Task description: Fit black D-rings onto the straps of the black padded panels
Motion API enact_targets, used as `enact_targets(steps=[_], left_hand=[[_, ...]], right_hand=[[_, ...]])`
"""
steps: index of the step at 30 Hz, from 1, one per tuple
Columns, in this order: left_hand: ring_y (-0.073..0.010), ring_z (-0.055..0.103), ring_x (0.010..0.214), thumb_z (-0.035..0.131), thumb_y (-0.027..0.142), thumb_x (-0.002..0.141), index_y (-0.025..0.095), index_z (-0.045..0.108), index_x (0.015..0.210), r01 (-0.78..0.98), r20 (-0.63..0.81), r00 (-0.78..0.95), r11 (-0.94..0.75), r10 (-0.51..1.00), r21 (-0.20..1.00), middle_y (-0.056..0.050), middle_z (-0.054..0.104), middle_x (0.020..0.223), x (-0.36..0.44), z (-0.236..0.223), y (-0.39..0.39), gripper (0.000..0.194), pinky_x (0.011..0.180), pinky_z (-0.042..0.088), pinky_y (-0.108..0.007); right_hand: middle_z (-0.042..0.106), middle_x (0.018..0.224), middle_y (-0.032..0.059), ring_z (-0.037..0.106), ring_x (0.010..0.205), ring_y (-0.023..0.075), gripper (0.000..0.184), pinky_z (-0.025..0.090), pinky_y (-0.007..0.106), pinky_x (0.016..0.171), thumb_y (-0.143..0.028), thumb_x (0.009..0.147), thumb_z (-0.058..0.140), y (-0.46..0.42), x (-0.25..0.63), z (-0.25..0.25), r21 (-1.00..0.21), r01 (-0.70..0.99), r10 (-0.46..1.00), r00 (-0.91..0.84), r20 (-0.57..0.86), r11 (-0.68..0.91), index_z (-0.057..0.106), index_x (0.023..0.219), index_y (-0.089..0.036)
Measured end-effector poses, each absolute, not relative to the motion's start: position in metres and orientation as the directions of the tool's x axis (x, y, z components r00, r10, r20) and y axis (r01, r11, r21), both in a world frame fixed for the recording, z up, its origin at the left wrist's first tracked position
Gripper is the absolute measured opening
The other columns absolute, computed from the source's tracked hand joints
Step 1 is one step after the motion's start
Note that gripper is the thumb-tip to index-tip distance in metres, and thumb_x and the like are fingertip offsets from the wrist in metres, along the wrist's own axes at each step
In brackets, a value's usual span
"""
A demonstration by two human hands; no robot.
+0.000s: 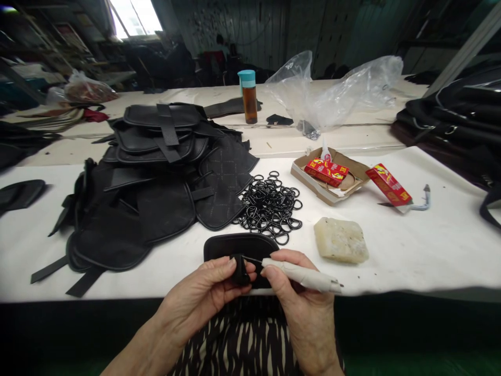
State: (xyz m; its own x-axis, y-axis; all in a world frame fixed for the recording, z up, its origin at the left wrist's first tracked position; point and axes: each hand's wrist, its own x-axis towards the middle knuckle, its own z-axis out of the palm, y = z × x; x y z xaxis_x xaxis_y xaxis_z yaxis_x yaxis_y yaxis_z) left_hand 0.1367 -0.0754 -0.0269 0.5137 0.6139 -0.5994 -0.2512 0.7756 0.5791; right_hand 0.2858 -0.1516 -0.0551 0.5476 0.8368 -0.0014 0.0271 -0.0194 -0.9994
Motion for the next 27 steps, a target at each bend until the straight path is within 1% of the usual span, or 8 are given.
enact_targets(steps=[6,10,13,15,17,21,27], left_hand=[[-0.0199,0.065,0.08,0.064,0.016,0.075,0.006,0.07,0.079,-0.255,-0.606,0.496,0.771,0.622,0.584,-0.013,0.071,0.085,0.137,-0.027,-0.075,0.012,0.08,0.051,-0.032],[-0.0189,0.065,0.073,0.065,0.018,0.073,0.007,0.07,0.074,-0.26,-0.598,0.477,0.753,0.645,0.604,-0.012,0.07,0.079,0.14,-0.027,-0.076,0.013,0.073,0.052,-0.032],[-0.0182,0.064,0.067,0.066,0.021,0.072,0.007,0.068,0.07,-0.277,-0.594,0.446,0.734,0.67,0.62,-0.01,0.069,0.073,0.141,-0.028,-0.077,0.014,0.07,0.052,-0.032],[-0.0176,0.063,0.063,0.065,0.02,0.071,0.007,0.067,0.067,-0.293,-0.597,0.424,0.727,0.68,0.621,-0.009,0.069,0.069,0.141,-0.029,-0.078,0.014,0.068,0.052,-0.032],[-0.0173,0.063,0.06,0.065,0.019,0.07,0.008,0.066,0.065,-0.304,-0.606,0.406,0.727,0.684,0.616,-0.008,0.068,0.065,0.142,-0.029,-0.079,0.013,0.066,0.052,-0.031],[-0.0174,0.063,0.058,0.063,0.017,0.07,0.007,0.065,0.065,-0.312,-0.612,0.395,0.726,0.685,0.612,-0.008,0.067,0.064,0.143,-0.03,-0.079,0.012,0.064,0.052,-0.031],[-0.0177,0.064,0.058,0.063,0.016,0.07,0.007,0.064,0.065,-0.344,-0.615,0.375,0.721,0.693,0.602,-0.009,0.067,0.063,0.143,-0.031,-0.08,0.01,0.063,0.052,-0.03]], right_hand=[[0.065,0.08,0.0038,0.061,0.074,0.0198,0.021,0.048,0.032,0.07,-0.033,0.078,0.065,-0.149,0.286,-0.055,-1.0,0.012,0.866,0.499,-0.012,-0.021,0.062,0.094,-0.019],[0.064,0.08,0.0015,0.06,0.075,0.0178,0.019,0.047,0.029,0.07,-0.036,0.079,0.064,-0.144,0.287,-0.048,-0.998,0.041,0.88,0.475,-0.024,-0.05,0.062,0.091,-0.021],[0.063,0.075,0.0006,0.059,0.07,0.0163,0.019,0.046,0.027,0.064,-0.037,0.077,0.066,-0.139,0.288,-0.042,-0.996,0.063,0.889,0.457,-0.023,-0.058,0.063,0.086,-0.021],[0.061,0.07,0.0006,0.057,0.065,0.0156,0.02,0.044,0.025,0.058,-0.038,0.075,0.067,-0.137,0.291,-0.037,-0.999,0.038,0.877,0.48,0.001,-0.02,0.064,0.083,-0.019],[0.059,0.069,0.0003,0.056,0.063,0.0145,0.018,0.043,0.025,0.056,-0.036,0.075,0.067,-0.137,0.295,-0.033,-1.0,-0.002,0.845,0.535,0.02,0.025,0.063,0.081,-0.019],[0.06,0.073,-0.0008,0.056,0.065,0.0119,0.015,0.044,0.022,0.06,-0.032,0.075,0.069,-0.142,0.303,-0.025,-0.996,-0.045,0.787,0.615,0.035,0.079,0.063,0.083,-0.021],[0.059,0.078,0.0005,0.056,0.068,0.0118,0.014,0.046,0.021,0.062,-0.028,0.074,0.069,-0.151,0.298,-0.02,-0.985,-0.102,0.77,0.636,0.042,0.138,0.064,0.085,-0.02]])
